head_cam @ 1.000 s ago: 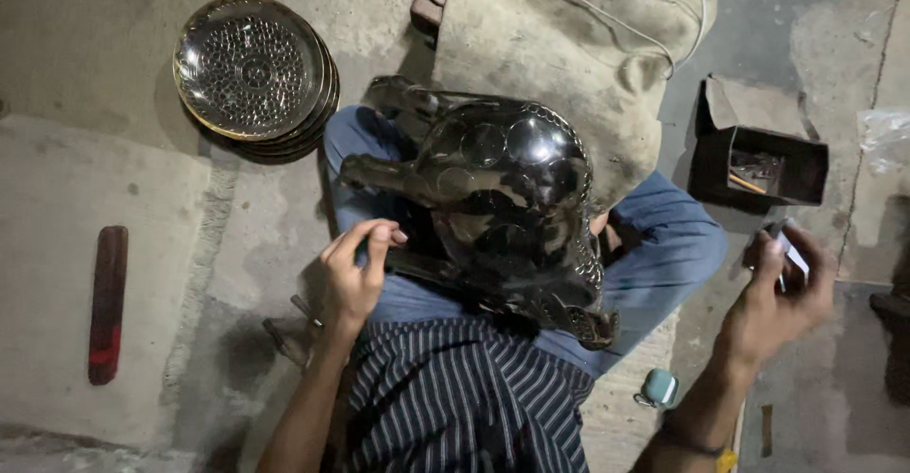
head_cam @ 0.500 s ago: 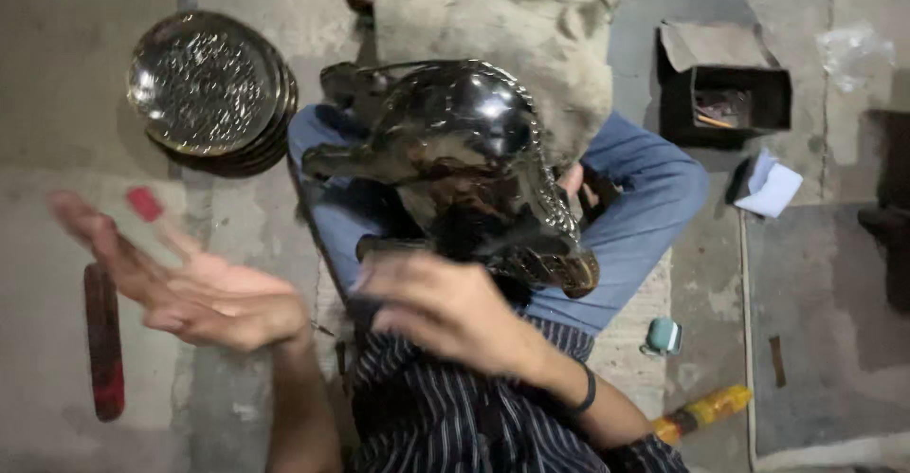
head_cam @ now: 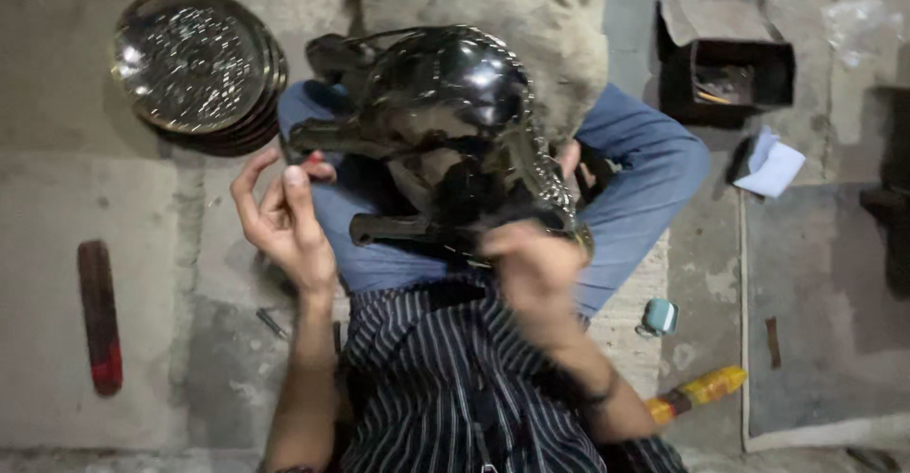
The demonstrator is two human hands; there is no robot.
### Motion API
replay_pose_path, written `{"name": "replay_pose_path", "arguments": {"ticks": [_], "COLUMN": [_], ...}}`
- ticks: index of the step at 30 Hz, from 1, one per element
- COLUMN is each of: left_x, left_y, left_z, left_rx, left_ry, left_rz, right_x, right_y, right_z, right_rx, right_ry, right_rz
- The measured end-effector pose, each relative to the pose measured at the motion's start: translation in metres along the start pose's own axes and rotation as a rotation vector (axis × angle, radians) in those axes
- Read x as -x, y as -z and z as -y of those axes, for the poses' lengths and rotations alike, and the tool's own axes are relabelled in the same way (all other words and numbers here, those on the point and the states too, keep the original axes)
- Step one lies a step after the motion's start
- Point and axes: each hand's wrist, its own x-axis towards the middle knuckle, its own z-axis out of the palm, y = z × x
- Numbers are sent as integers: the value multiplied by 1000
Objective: The person sits on the floor and uses a small metal engraving tool to carve circular patterns into a polished metal object. They hold the object steady with one hand and carefully trace lines with the tool in the other, rotating the object to access different areas.
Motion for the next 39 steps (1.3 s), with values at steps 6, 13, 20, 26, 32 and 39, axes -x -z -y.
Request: {"name": "replay_pose_path", "arguments": {"ticks": [6,13,20,26,32,39], "left_x": [-3,16,47,74,100,83], "left_y": [80,204,261,244,214,215], "left_z": [30,84,126,121,124,117], "left_rx": [-558,-1145,-1170,-827,-1389,-1234], "left_ry": [196,301,620,922,762,728], "left_rz": [163,163,431,655,748,797], "right_x": [17,73,77,49,25,28], "right_y": [125,211,188,146,122,131], "right_z": [-79,-157,-145,-116,-92,-94], "right_rx": [652,306,263,238,126,241], "right_ry": [84,-206,-211,-333,-304,-238], "right_rz": [-370,-493,-417,-413,-367,-269]}}
